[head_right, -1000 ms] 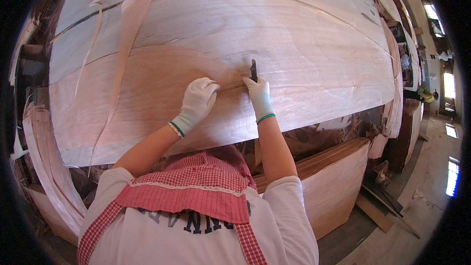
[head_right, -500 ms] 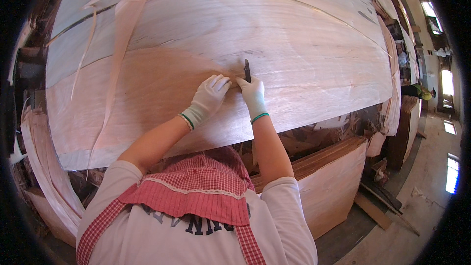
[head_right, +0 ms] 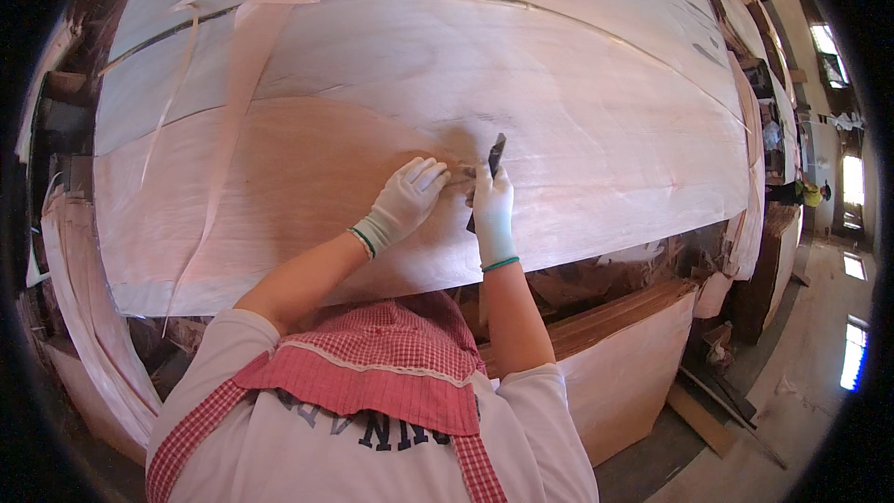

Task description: The person cuts thin wood veneer sheets using a hand-held blade, removes excess strips, and stacks the pieces onto a pile in a workshop.

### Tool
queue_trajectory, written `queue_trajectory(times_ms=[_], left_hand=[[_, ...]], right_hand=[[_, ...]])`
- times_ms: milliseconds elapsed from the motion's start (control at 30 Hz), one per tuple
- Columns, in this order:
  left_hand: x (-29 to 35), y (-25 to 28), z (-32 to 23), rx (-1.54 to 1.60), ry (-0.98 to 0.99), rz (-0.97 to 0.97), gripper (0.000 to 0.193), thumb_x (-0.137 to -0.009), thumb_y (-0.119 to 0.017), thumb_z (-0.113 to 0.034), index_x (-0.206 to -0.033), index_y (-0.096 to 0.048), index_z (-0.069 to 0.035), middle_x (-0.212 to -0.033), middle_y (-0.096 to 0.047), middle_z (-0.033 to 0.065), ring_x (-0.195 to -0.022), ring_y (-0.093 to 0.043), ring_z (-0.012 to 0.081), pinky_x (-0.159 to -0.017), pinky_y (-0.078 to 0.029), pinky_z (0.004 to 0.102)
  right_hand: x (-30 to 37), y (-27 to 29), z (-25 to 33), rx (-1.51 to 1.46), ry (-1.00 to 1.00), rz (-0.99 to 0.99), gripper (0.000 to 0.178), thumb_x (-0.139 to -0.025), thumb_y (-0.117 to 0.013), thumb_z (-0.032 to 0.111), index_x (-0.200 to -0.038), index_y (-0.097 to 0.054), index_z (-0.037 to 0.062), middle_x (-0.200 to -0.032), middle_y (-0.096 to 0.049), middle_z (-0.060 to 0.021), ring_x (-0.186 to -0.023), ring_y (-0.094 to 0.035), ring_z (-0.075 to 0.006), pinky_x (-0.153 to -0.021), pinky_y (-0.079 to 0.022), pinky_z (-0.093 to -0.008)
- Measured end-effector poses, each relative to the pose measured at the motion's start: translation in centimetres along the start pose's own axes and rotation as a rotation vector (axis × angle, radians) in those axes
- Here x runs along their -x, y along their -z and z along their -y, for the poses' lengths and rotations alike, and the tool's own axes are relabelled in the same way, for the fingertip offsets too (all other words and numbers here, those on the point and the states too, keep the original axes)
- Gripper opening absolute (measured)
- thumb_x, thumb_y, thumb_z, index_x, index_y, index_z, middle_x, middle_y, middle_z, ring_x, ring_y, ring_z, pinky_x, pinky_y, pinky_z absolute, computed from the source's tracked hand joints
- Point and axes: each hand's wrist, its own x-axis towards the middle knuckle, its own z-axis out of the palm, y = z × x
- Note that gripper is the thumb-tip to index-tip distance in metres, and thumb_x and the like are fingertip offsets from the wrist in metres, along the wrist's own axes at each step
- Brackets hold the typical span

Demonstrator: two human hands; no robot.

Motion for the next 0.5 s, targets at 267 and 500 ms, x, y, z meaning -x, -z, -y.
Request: queue_trajectory(times_ms=[267, 500], left_hand=[[0.3, -0.2, 0.4, -0.003, -0.002, 0.013, 0.032, -0.082, -0.062, -0.012, -0.114, -0.061, -0.005, -0.121, -0.059, 0.0092, -0.117, -0.054, 0.0266, -0.104, -0.041, 0.0418], [0.2, 0.0, 0.4, 0.071, 0.026, -0.022, 0.032, -0.083, -0.062, -0.011, -0.114, -0.061, -0.004, -0.120, -0.059, 0.0099, -0.117, -0.054, 0.0279, -0.104, -0.042, 0.0425]], right_hand=[[-1.1, -0.3, -0.8, 0.155, 0.059, -0.012, 0.032, -0.098, -0.053, 0.030, -0.093, -0.061, -0.0008, -0.061, -0.053, -0.0017, -0.046, -0.046, -0.0079, -0.043, -0.039, -0.0261], [-1.3, -0.4, -0.8, 0.211, 0.065, -0.006, 0.032, -0.097, -0.055, 0.030, -0.093, -0.062, -0.0014, -0.061, -0.057, -0.0062, -0.048, -0.052, -0.0138, -0.045, -0.041, -0.0321]])
